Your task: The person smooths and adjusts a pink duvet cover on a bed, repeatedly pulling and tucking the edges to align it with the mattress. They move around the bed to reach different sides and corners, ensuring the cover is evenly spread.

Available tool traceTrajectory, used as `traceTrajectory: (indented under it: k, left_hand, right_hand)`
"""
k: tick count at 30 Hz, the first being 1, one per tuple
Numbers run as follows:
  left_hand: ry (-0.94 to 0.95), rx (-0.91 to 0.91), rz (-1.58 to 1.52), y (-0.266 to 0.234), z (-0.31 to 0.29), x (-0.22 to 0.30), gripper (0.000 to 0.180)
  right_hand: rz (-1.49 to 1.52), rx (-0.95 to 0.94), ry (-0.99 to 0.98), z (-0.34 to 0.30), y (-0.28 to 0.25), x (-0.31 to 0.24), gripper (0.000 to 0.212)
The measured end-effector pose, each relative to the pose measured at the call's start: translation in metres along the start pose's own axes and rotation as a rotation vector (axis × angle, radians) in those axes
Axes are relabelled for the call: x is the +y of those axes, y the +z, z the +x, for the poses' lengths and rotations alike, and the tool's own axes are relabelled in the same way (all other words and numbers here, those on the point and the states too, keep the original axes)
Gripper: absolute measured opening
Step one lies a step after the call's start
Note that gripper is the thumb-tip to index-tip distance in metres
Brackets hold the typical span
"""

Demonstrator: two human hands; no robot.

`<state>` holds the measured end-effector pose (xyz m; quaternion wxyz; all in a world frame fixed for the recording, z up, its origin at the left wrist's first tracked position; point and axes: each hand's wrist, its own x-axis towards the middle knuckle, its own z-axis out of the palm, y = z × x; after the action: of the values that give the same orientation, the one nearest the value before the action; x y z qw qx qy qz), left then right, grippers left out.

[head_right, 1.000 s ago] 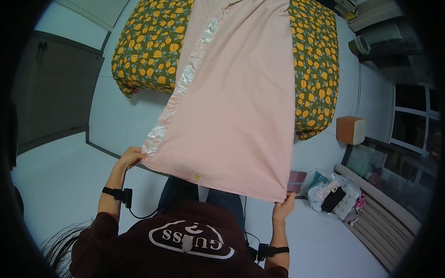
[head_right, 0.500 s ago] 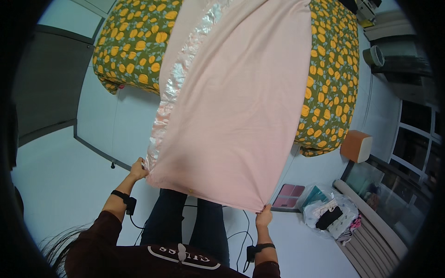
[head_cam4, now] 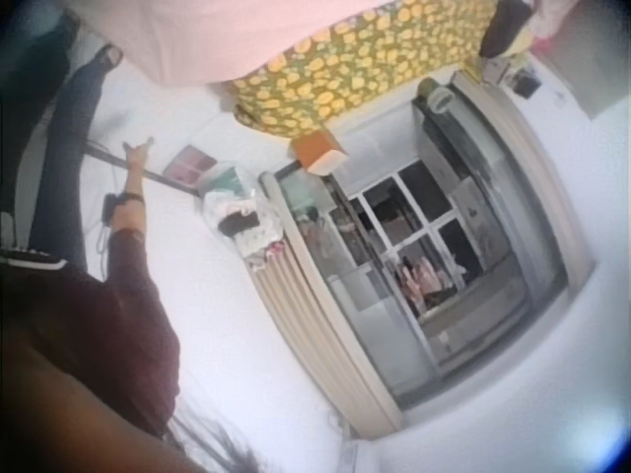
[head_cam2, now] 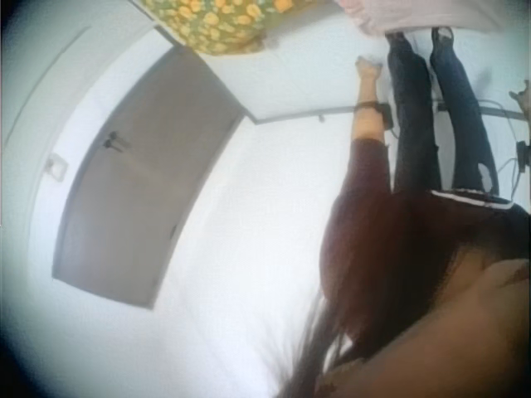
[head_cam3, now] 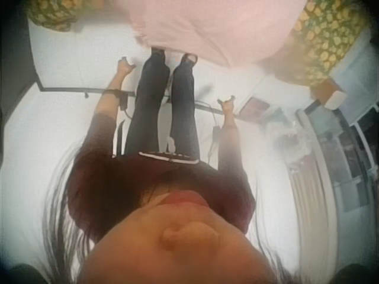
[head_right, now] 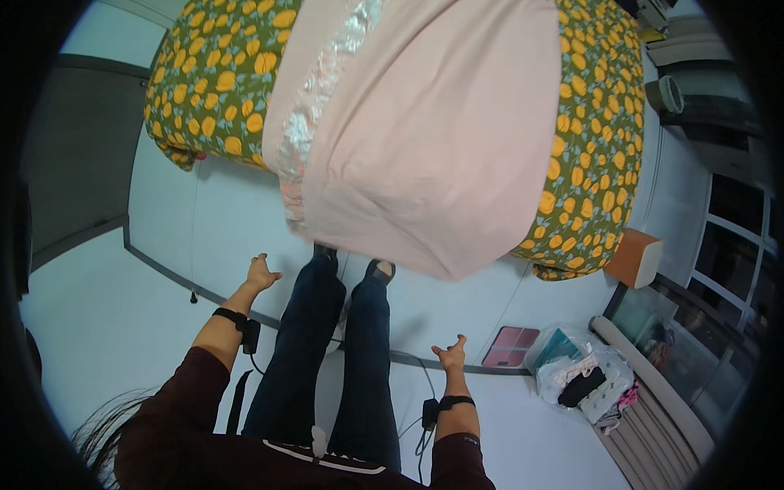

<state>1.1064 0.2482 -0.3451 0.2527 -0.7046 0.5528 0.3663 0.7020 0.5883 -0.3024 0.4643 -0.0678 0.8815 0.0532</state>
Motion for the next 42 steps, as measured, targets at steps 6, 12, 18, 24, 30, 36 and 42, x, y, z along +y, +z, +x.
traceTrajectory:
  k: [6,12,18,24,30,36,42]
  left_hand:
    - [0.253,0.157,-0.179,-0.094,-0.036,0.059,0.065]
    - [0.533,0.245,-0.306,-0.179,-0.088,0.143,0.056]
    - [0.780,0.106,-0.504,-0.216,-0.166,0.244,0.049]
    - [0.670,-0.080,-0.783,-0.207,-0.242,0.377,0.050]
    - [0.555,-0.214,-0.834,-0.123,-0.318,0.502,0.046]
    - [0.440,-0.361,-0.714,-0.059,-0.370,0.605,0.040]
    - [0.425,-0.358,-0.806,-0.045,-0.373,0.708,0.032]
  right_hand:
    - [0.069,0.101,-0.123,-0.029,-0.065,-0.040,0.054]
    - [0.374,0.285,-0.421,-0.069,-0.155,-0.083,0.048]
    - [0.716,0.247,-0.522,-0.129,-0.271,-0.067,0.043]
    - [1.022,0.184,-0.423,-0.157,-0.377,0.046,0.038]
    - [1.119,0.303,-0.405,-0.089,-0.475,0.191,0.029]
    - [1.281,0.391,-0.429,-0.043,-0.562,0.269,0.024]
    - [1.338,0.349,-0.527,-0.014,-0.647,0.265,0.027]
